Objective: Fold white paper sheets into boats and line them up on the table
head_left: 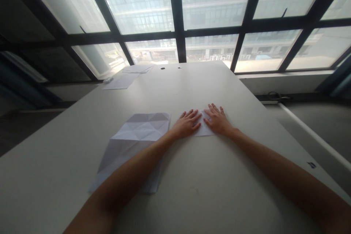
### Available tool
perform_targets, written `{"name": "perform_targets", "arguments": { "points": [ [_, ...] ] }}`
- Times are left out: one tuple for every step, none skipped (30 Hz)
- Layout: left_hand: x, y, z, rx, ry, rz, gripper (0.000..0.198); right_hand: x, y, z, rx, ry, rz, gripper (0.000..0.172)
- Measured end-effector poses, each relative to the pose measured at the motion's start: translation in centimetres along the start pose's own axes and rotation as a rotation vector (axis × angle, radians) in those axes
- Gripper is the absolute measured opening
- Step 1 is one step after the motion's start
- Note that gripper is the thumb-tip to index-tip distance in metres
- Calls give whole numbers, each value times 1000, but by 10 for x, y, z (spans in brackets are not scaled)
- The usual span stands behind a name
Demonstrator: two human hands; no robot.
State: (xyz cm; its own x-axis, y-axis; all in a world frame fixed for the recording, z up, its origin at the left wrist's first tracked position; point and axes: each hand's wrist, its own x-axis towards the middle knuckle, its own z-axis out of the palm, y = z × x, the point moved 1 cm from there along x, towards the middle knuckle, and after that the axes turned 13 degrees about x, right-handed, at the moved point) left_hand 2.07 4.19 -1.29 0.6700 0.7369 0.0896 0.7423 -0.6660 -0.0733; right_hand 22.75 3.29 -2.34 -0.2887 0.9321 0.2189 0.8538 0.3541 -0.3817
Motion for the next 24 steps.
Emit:
{"name": "perform_targets", "arguments": {
  "points": [
    [0, 0, 0, -2, 0, -1, 58, 0, -2, -1, 11, -28, -47, 53],
    [-1, 0, -1, -5, 1, -2, 58, -1, -3, -3, 23, -55, -80, 53],
    [-1, 1, -1, -8, 2, -1, 59, -1, -4, -4, 33, -79, -97, 53],
    [-1, 1, -2, -10, 2, -2, 60, -1, -5, -4, 40, -98, -100, 54],
    [-1, 1, -2, -11, 2, -4, 60, -1, -6, -5, 42, -108, -93, 54],
    [-1, 0, -3, -12, 0, -5, 61, -1, -6, -5, 38, -111, -76, 55],
    [-1, 0, -3, -12, -3, -6, 61, 0, -6, -5, 30, -111, -55, 55],
    [-1, 0, -3, -12, -6, -8, 62, 0, -6, -4, 20, -109, -31, 56],
    [-1, 0, -2, -11, -9, -9, 62, 0, -6, -4, 9, -105, -7, 57],
    [0, 0, -2, -9, -10, -9, 62, 1, -5, -3, -2, -100, 17, 57],
    [0, 0, -2, -8, -10, -9, 62, 1, -5, -2, -11, -93, 40, 58],
    [0, 0, -2, -6, -10, -10, 62, 1, -4, -1, -17, -85, 58, 58],
    [0, 0, -2, -5, -11, -10, 62, 1, -4, 0, -21, -74, 74, 58],
    [1, 0, -2, -3, -12, -9, 62, 1, -3, 0, -23, -62, 86, 58],
    [1, 1, -2, -1, -14, -8, 62, 1, -3, 1, -24, -51, 97, 58],
    [1, 1, -2, -1, -16, -7, 63, 1, -2, 1, -22, -39, 106, 57],
    [1, 1, -2, -1, -16, -6, 63, 1, -2, 2, -20, -28, 113, 57],
    [1, 1, -2, -2, -15, -6, 63, 1, -1, 2, -16, -18, 115, 57],
    [1, 1, -2, -4, -13, -7, 63, 1, -1, 3, -11, -10, 114, 57],
    [0, 1, -2, -7, -11, -7, 63, 1, -1, 3, -7, -3, 112, 57],
    [0, 1, -3, -12, -9, -7, 63, 2, 0, 4, -4, 4, 113, 57],
    [0, 1, -3, -16, -7, -7, 62, 2, 0, 4, -4, 12, 117, 57],
    [0, 1, -3, -21, -8, -7, 62, 2, 1, 5, -6, 22, 127, 57],
    [-1, 0, -3, -25, -9, -7, 62, 2, 2, 5, -11, 36, 144, 56]
  ]
}}
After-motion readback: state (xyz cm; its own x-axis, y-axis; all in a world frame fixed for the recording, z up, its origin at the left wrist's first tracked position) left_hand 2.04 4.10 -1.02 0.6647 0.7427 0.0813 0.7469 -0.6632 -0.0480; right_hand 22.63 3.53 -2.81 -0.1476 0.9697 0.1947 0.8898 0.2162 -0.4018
